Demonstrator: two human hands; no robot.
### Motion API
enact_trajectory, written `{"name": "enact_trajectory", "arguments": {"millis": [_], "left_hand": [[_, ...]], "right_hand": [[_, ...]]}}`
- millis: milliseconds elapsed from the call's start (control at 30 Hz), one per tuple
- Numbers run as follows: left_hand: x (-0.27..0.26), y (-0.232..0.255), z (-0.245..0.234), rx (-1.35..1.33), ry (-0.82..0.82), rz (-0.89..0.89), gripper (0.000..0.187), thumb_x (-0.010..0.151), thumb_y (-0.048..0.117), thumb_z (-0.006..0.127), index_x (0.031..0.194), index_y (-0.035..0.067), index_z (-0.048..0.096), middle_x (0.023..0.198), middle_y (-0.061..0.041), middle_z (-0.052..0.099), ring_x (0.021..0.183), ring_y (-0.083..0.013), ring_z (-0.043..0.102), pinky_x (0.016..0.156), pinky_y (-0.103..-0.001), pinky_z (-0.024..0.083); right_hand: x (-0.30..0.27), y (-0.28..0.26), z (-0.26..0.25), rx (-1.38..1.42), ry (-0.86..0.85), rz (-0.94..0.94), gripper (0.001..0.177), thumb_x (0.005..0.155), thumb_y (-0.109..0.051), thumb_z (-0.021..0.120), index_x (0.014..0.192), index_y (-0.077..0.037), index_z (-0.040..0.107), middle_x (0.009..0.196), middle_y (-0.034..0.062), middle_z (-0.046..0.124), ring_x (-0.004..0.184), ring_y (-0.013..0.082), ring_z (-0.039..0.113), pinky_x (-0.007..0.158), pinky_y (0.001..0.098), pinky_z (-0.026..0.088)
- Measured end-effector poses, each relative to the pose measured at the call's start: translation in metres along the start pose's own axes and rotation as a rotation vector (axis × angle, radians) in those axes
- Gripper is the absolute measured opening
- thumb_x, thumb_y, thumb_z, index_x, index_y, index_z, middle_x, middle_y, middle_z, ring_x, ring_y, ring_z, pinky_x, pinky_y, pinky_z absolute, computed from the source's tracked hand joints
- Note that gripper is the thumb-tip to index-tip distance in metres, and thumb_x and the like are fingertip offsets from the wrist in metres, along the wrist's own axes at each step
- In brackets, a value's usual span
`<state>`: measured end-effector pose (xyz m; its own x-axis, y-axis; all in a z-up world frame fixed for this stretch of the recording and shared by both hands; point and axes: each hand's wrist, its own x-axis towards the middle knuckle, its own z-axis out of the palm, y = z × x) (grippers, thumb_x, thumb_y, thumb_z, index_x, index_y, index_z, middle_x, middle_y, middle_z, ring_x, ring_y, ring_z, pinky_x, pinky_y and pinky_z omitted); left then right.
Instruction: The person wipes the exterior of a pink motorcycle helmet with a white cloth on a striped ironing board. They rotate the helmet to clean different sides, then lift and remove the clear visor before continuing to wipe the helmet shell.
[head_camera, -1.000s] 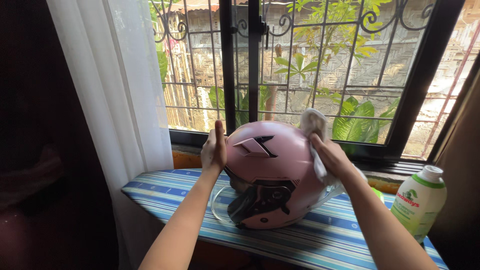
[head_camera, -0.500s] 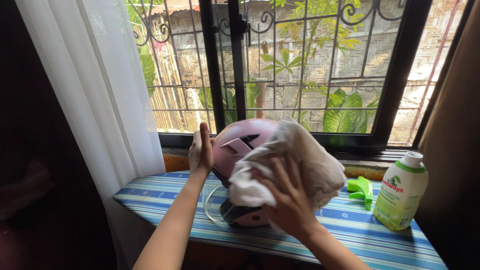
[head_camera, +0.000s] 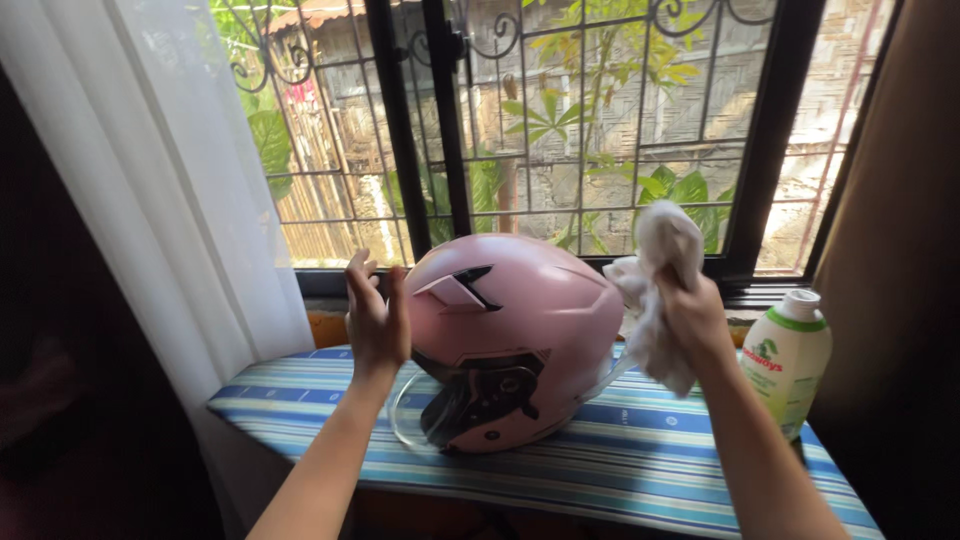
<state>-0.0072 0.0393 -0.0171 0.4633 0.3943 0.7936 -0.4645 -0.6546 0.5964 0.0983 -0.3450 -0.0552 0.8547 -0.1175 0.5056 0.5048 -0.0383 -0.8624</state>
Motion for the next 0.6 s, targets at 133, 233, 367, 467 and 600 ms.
{"name": "enact_trajectory", "arguments": {"millis": [133,233,367,467,600], "left_hand": [[-0.026,0.047,-0.001,0.24,-0.133,0.091,0.111,0.083,0.077,0.059,0.158,0.003,0.022,0.155,-0.027,0.034,0.142,-0.0483,0.038,0.111,-0.062,0.032],[-0.034,0.063,0.007,0.332,-0.171,0.076,0.118,0.079,0.08,0.06,0.16,0.005,0.017,0.157,-0.024,0.03,0.144,-0.046,0.036,0.111,-0.065,0.03],[-0.033,0.062,0.008,0.326,-0.113,0.146,0.117,0.082,0.082,0.058,0.161,0.005,0.018,0.158,-0.026,0.031,0.143,-0.0473,0.039,0.114,-0.062,0.036],[-0.028,0.054,0.009,0.26,-0.16,0.031,0.118,0.078,0.079,0.057,0.16,0.006,0.015,0.158,-0.027,0.028,0.137,-0.0476,0.044,0.106,-0.06,0.043],[-0.014,0.019,0.0,0.167,-0.126,0.085,0.112,0.083,0.072,0.063,0.162,0.008,0.016,0.157,-0.029,0.031,0.139,-0.0485,0.045,0.109,-0.058,0.045]], "right_hand": [[-0.074,0.031,0.016,0.095,0.201,-0.023,0.042,0.102,-0.024,0.057,0.136,0.0,0.053,0.112,0.0161,0.062,0.093,0.0198,0.06,0.08,0.0344,0.052],[-0.088,0.057,0.032,0.506,0.317,0.391,0.047,0.103,-0.035,0.05,0.139,-0.005,0.052,0.132,0.0144,0.063,0.118,0.0241,0.062,0.101,0.0377,0.05],[-0.069,0.066,0.042,1.095,0.134,0.509,0.052,0.1,-0.04,0.043,0.136,-0.003,0.055,0.133,0.0163,0.066,0.122,0.031,0.064,0.106,0.0464,0.051],[-0.065,0.056,0.044,1.024,0.054,0.568,0.055,0.101,-0.049,0.039,0.136,-0.01,0.055,0.134,0.0123,0.064,0.122,0.0297,0.062,0.106,0.0482,0.049],[-0.073,0.042,0.05,0.951,-0.02,0.684,0.061,0.102,-0.059,0.039,0.139,-0.013,0.055,0.135,0.0099,0.064,0.123,0.0287,0.06,0.108,0.0477,0.047]]}}
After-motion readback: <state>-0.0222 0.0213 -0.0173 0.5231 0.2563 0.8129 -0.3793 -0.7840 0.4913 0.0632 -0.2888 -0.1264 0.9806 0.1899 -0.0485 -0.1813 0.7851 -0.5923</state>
